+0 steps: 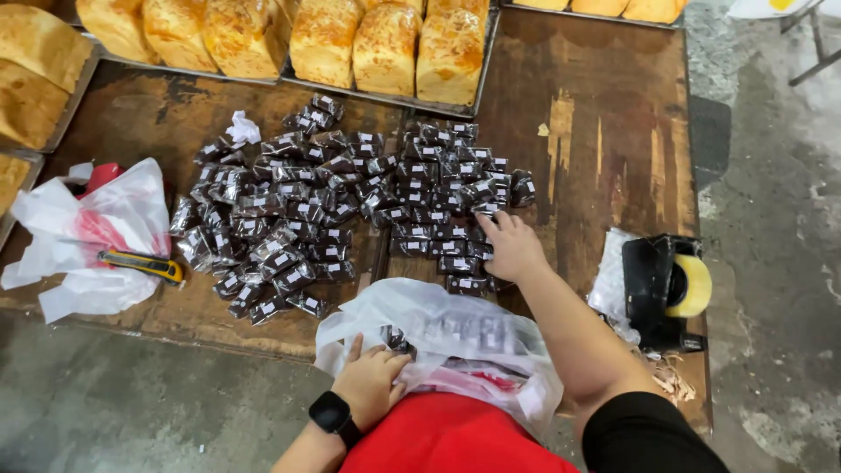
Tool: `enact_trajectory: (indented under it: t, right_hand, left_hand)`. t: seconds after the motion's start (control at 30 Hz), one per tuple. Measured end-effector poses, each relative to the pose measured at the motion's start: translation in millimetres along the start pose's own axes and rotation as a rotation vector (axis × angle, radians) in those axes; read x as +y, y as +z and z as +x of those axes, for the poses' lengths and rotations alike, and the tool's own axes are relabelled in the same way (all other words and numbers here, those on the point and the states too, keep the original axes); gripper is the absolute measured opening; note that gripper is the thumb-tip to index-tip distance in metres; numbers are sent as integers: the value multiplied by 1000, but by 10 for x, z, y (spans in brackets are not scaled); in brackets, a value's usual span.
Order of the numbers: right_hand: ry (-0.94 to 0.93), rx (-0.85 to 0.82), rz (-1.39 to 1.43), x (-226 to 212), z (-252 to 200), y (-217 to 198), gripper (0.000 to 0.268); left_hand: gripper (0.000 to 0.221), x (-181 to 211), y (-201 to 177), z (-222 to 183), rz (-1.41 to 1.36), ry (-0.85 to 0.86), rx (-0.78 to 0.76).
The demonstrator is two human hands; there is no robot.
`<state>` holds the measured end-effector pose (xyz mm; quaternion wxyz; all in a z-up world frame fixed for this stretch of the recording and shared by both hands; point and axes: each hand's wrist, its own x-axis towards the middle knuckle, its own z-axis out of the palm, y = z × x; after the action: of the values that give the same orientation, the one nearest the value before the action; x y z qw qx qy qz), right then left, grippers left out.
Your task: Bagging small packaged snacks or candies into a plastic bag at a bakery station.
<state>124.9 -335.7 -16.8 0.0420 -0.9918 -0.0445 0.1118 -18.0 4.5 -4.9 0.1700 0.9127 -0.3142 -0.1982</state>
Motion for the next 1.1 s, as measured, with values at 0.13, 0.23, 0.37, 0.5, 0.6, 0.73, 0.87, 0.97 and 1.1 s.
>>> enact_trajectory:
  t: [0.13,0.23,0.37,0.5,0.6,0.73,0.87,0.97,1.1]
  right_hand:
    - [190,-131,-69,-142,-191,-292,106]
    - [277,-197,-90,-97,-220,-218,97]
    - [385,-100,133,120,-193,-10,84]
    - [425,236,672,486,-561,176,68]
    - [345,199,1334,334,-1159,105,66]
    - [198,-143,1647,-539,-1918,248,72]
    - [213,-282,1153,-1467,-1966,495,68]
    - [301,-306,790,-1932,-1753,326,72]
    - [632,-459,363,-2360,-1497,58,79]
  left_hand:
    - [45,9,-9,-30,14,-7,-46]
    - [46,8,114,-28,18,40,-60]
    - [27,-36,277,32,139,148,-8]
    - [16,-98,254,-9,205,235,-35]
    - [15,-256,324,-16,110,368,43]
    - [15,-451,340,-18,163,461,-103]
    - [16,-478,143,36,310,646,-118]
    - [16,-543,28,-4,388,764,-193]
    - [17,-660,54,-27,385,958,-179]
